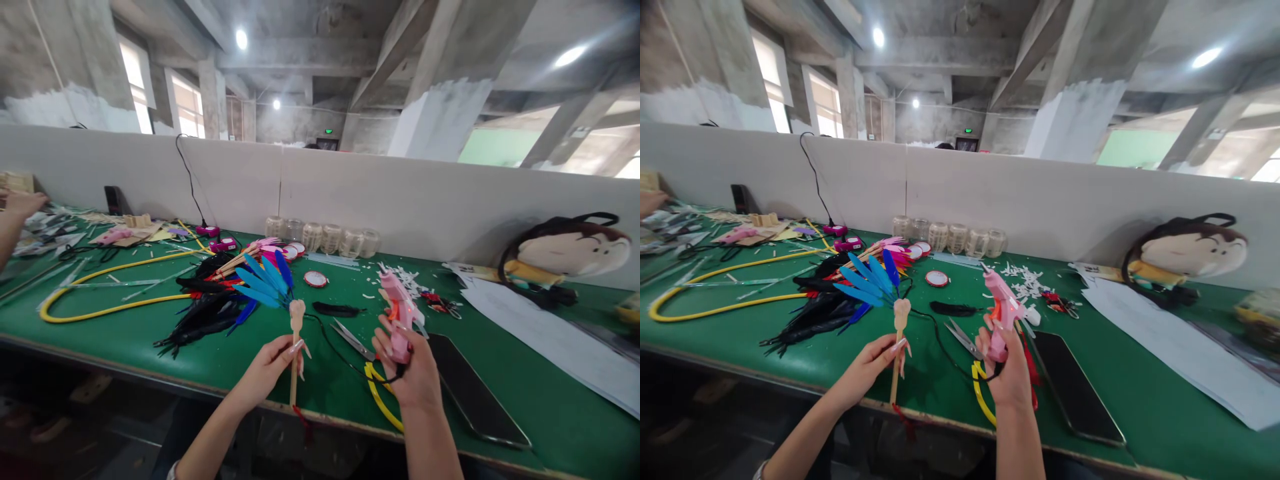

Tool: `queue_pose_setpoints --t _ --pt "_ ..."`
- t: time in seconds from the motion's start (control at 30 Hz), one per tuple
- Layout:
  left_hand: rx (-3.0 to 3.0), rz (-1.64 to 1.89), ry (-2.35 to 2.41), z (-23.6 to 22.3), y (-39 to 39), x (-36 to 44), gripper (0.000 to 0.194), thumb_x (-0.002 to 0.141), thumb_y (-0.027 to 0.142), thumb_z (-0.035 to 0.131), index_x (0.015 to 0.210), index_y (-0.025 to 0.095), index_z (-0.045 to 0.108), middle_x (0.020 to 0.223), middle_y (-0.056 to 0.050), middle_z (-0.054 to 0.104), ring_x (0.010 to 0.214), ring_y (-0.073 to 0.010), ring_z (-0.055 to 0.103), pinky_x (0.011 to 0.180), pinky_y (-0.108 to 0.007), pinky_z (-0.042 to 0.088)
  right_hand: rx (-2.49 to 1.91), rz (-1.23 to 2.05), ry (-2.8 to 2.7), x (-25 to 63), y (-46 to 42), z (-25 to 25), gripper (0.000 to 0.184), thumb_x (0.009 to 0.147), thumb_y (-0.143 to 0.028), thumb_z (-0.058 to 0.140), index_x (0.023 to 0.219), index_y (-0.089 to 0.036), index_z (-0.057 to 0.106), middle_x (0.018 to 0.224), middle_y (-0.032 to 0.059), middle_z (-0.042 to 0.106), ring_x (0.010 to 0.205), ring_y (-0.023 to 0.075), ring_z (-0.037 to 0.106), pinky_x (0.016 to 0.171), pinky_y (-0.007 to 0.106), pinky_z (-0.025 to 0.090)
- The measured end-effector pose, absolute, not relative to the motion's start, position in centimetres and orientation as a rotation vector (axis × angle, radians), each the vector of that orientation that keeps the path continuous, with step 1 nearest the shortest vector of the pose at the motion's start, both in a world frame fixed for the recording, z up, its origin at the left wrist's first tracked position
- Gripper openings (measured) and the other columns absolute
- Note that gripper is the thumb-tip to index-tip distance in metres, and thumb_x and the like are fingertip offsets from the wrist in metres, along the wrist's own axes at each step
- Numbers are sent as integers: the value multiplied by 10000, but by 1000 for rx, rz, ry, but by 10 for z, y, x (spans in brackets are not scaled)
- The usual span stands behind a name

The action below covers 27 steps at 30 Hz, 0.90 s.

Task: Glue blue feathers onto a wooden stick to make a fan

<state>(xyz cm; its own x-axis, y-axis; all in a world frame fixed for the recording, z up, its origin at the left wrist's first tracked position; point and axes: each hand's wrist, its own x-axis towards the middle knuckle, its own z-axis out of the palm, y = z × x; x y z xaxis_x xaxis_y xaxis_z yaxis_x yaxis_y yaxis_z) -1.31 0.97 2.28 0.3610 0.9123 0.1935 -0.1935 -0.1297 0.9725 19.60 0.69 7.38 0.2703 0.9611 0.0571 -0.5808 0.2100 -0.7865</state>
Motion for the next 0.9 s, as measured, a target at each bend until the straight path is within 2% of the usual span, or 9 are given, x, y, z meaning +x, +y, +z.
queue_pose_setpoints --t 0.2,0.33,0.5,0.63,0.9 --pt "1177 1257 847 18 14 -13 272 688 399 613 771 147 556 610 35 486 538 -82 470 499 -189 413 -842 1161 -931 173 -1 76 291 641 -412 614 786 -186 500 464 -73 409 395 50 344 354 161 277" --pt "1082 1329 892 17 16 -11 312 633 417 655 747 154 530 588 54 459 514 -74 456 453 -177 412 -1115 779 -1005 159 2 69 353 567 -373 693 790 -183 497 468 -91 412 359 42 344 343 169 302" --pt "1084 1359 885 16 17 -11 297 642 396 657 733 149 520 572 58 454 501 -61 436 439 -160 402 -1209 369 -1209 156 3 59 236 612 -365 623 613 -181 476 464 -57 447 385 64 391 378 197 352" --pt "1116 1375 887 12 19 -12 281 652 381 653 727 149 513 562 65 441 490 -54 429 432 -153 393 -1266 119 -1321 156 2 59 192 614 -330 596 604 -200 455 427 -60 440 368 77 390 399 216 367" --pt "1158 1353 871 10 19 -12 283 663 395 639 728 151 511 568 63 445 495 -62 447 440 -168 409 -1309 195 -1140 153 7 60 255 604 -366 638 687 -186 477 445 -70 446 374 82 395 394 218 355"
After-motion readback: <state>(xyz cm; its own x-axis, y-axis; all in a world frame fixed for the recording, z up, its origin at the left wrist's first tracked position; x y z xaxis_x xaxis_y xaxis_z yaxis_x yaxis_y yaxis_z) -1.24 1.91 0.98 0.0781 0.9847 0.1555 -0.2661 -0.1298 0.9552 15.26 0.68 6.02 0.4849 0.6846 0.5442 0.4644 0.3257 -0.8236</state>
